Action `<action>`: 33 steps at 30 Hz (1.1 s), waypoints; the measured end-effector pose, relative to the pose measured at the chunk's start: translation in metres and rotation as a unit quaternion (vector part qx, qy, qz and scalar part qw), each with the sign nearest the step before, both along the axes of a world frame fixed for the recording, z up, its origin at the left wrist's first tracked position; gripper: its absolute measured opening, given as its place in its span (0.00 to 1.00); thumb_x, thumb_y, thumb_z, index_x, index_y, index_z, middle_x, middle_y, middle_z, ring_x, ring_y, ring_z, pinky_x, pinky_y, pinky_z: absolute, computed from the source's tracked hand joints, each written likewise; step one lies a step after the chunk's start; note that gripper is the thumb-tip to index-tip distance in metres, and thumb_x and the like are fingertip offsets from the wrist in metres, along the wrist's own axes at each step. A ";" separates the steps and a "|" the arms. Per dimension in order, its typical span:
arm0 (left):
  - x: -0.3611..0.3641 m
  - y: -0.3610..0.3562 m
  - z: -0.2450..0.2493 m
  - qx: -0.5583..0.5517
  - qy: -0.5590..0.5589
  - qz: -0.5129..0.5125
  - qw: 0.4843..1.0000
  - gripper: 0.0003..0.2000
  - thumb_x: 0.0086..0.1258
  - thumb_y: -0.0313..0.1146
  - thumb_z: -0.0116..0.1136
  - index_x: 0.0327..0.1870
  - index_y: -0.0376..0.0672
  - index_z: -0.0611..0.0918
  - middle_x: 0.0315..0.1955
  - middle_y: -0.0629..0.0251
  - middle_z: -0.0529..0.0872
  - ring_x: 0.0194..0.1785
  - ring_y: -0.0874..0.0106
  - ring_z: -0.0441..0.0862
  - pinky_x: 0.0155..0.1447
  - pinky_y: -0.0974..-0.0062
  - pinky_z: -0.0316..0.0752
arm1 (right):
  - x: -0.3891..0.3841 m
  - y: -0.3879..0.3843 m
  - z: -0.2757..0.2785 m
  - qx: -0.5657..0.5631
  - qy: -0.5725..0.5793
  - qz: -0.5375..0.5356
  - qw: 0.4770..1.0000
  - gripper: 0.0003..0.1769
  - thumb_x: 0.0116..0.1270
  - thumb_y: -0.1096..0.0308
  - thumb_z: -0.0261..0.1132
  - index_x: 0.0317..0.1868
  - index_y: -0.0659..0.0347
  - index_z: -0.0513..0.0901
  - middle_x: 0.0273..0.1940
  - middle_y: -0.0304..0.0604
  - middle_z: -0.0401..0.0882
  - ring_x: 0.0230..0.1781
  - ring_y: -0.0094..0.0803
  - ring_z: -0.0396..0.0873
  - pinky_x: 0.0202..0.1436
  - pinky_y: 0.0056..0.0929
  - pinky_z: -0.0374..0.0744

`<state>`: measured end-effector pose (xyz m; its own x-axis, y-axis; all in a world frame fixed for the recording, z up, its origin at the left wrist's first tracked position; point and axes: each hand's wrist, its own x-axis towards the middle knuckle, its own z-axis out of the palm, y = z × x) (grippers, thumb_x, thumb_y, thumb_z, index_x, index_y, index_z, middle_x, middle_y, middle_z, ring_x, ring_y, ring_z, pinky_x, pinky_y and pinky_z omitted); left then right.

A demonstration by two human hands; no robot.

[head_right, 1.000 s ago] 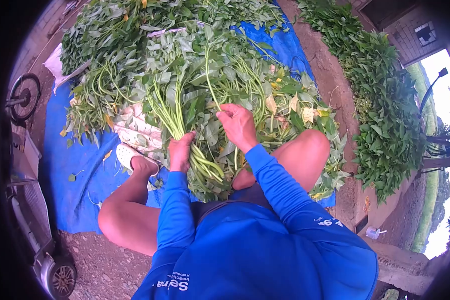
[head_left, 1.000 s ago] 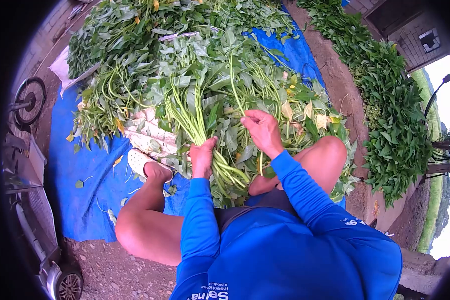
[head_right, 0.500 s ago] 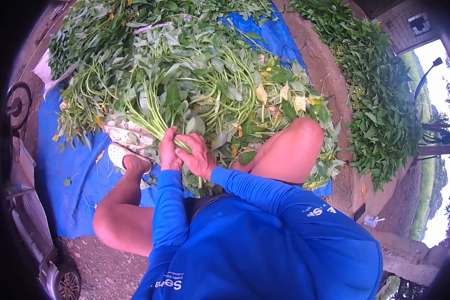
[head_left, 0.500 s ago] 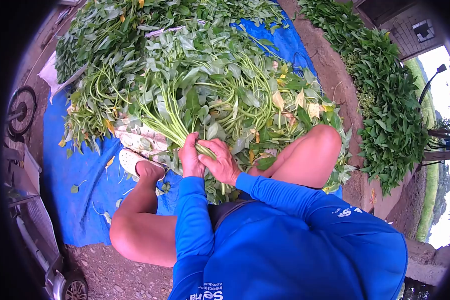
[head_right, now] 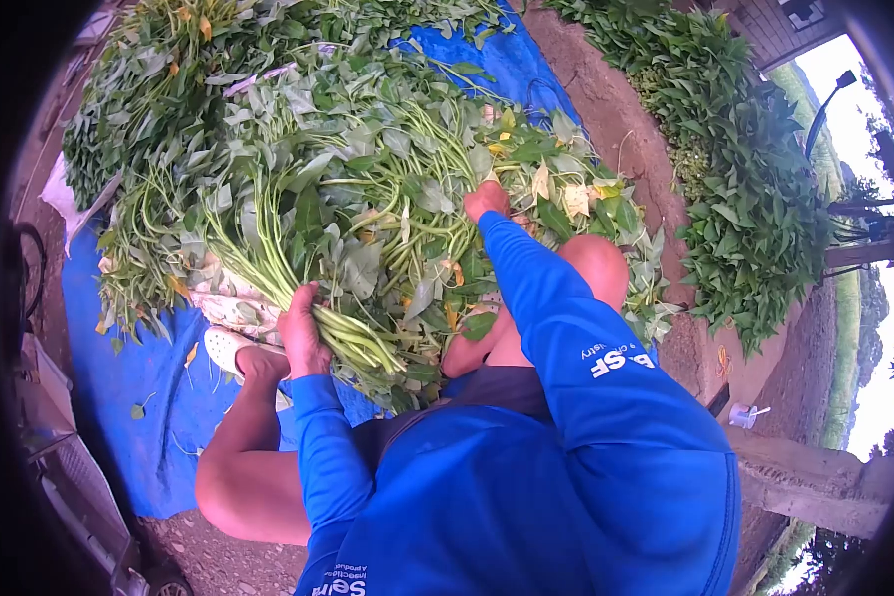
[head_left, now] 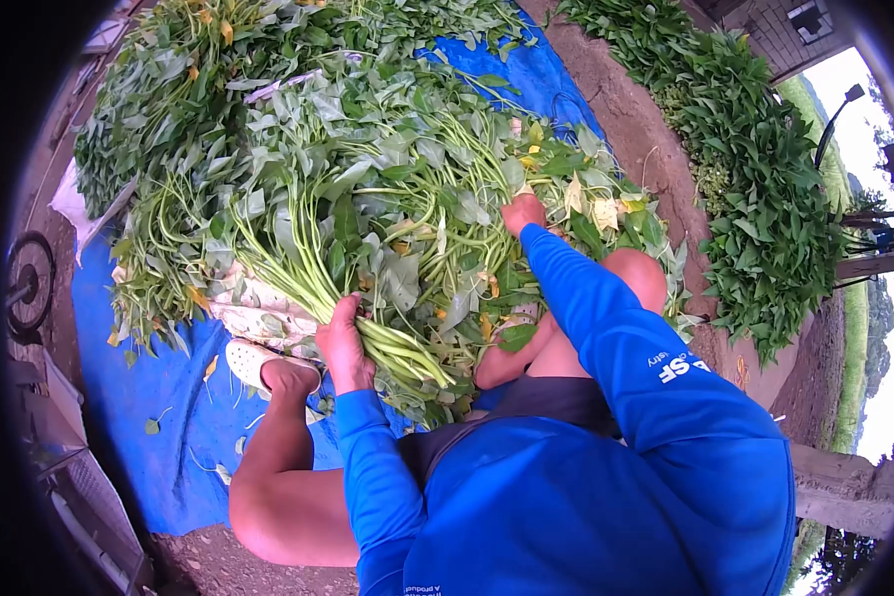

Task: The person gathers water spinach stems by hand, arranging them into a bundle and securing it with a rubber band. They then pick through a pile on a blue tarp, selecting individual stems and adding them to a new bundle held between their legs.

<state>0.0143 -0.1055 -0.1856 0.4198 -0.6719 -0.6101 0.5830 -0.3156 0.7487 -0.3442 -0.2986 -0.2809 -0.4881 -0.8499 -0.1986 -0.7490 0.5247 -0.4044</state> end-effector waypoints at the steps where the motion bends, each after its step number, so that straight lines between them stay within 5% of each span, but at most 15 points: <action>1: -0.002 0.000 0.006 0.002 -0.007 -0.011 1.000 0.09 0.67 0.28 0.73 0.41 0.33 0.87 0.28 0.64 0.87 0.28 0.72 0.83 0.35 0.72 0.79 | 0.003 0.003 0.006 -0.005 0.002 0.012 1.000 0.17 0.65 0.63 0.71 0.50 0.63 0.91 0.52 0.60 0.92 0.56 0.60 0.89 0.64 0.50 0.85; 3: -0.004 -0.002 0.007 0.008 -0.010 -0.022 1.000 0.09 0.66 0.28 0.73 0.40 0.33 0.87 0.28 0.64 0.87 0.28 0.72 0.83 0.35 0.72 0.78 | 0.009 0.009 0.009 -0.081 0.022 0.010 0.996 0.20 0.66 0.59 0.75 0.53 0.62 0.91 0.49 0.60 0.92 0.52 0.57 0.90 0.61 0.47 0.85; 6: -0.006 -0.007 0.006 0.003 0.002 -0.031 1.000 0.08 0.66 0.28 0.73 0.39 0.33 0.87 0.28 0.64 0.87 0.28 0.72 0.83 0.34 0.72 0.78 | 0.004 0.002 0.021 -0.039 -0.075 0.030 0.996 0.22 0.69 0.56 0.78 0.54 0.64 0.90 0.46 0.54 0.93 0.46 0.50 0.90 0.57 0.44 0.85; 7: -0.006 -0.009 0.007 0.001 0.003 -0.034 0.999 0.08 0.66 0.28 0.73 0.39 0.33 0.87 0.28 0.63 0.87 0.28 0.72 0.83 0.34 0.72 0.78 | 0.013 0.007 0.037 -0.092 -0.183 0.010 0.979 0.20 0.72 0.57 0.78 0.54 0.63 0.89 0.43 0.42 0.92 0.41 0.37 0.88 0.50 0.37 0.85; 8: -0.005 -0.010 0.008 -0.003 0.003 -0.037 0.999 0.08 0.66 0.28 0.73 0.39 0.33 0.87 0.28 0.63 0.87 0.28 0.72 0.83 0.34 0.72 0.78 | 0.019 0.008 0.061 -0.059 -0.262 0.005 0.963 0.19 0.73 0.58 0.78 0.55 0.63 0.89 0.42 0.41 0.91 0.40 0.34 0.87 0.49 0.35 0.85; 10: -0.005 -0.009 0.011 -0.006 0.015 -0.036 0.999 0.08 0.66 0.28 0.73 0.40 0.32 0.87 0.28 0.63 0.88 0.28 0.72 0.83 0.35 0.73 0.78 | 0.026 0.014 0.121 0.012 -0.413 -0.007 0.911 0.18 0.74 0.60 0.77 0.56 0.62 0.89 0.40 0.37 0.90 0.38 0.27 0.85 0.47 0.31 0.85; 14: -0.004 -0.001 0.014 -0.016 0.022 -0.040 0.999 0.08 0.66 0.27 0.72 0.41 0.32 0.87 0.29 0.63 0.88 0.28 0.73 0.83 0.35 0.73 0.78 | 0.004 0.023 0.211 -0.016 -0.655 0.058 0.753 0.11 0.81 0.67 0.70 0.58 0.62 0.88 0.44 0.33 0.89 0.40 0.20 0.84 0.45 0.26 0.83; 19: -0.001 0.008 0.012 -0.018 0.040 -0.050 0.998 0.08 0.67 0.27 0.72 0.41 0.32 0.87 0.29 0.63 0.88 0.27 0.72 0.83 0.34 0.73 0.78 | -0.012 0.037 0.279 -0.079 -0.621 0.131 0.768 0.16 0.81 0.66 0.70 0.63 0.63 0.86 0.44 0.31 0.87 0.40 0.20 0.83 0.44 0.25 0.82; 22: 0.010 -0.009 0.019 -0.037 0.047 -0.027 0.998 0.08 0.66 0.28 0.72 0.40 0.32 0.87 0.29 0.62 0.88 0.27 0.71 0.84 0.34 0.72 0.80 | -0.010 0.053 0.302 -0.086 -0.675 0.194 0.707 0.16 0.81 0.65 0.70 0.64 0.62 0.86 0.44 0.31 0.86 0.40 0.20 0.82 0.43 0.25 0.82; 33: 0.000 0.012 0.014 -0.045 0.056 -0.076 0.995 0.10 0.68 0.31 0.74 0.40 0.33 0.88 0.28 0.63 0.87 0.28 0.71 0.85 0.33 0.72 0.81 | 0.048 0.083 0.276 -0.147 -0.579 0.227 0.769 0.19 0.76 0.71 0.76 0.64 0.62 0.88 0.52 0.33 0.90 0.47 0.19 0.83 0.56 0.22 0.81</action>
<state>0.0148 -0.0934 -0.1717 0.2423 -0.7766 -0.5816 0.6151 -0.3406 0.7111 -0.2964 -0.2153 -0.0049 0.2328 -0.9716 -0.0432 0.1243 0.0738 -0.9895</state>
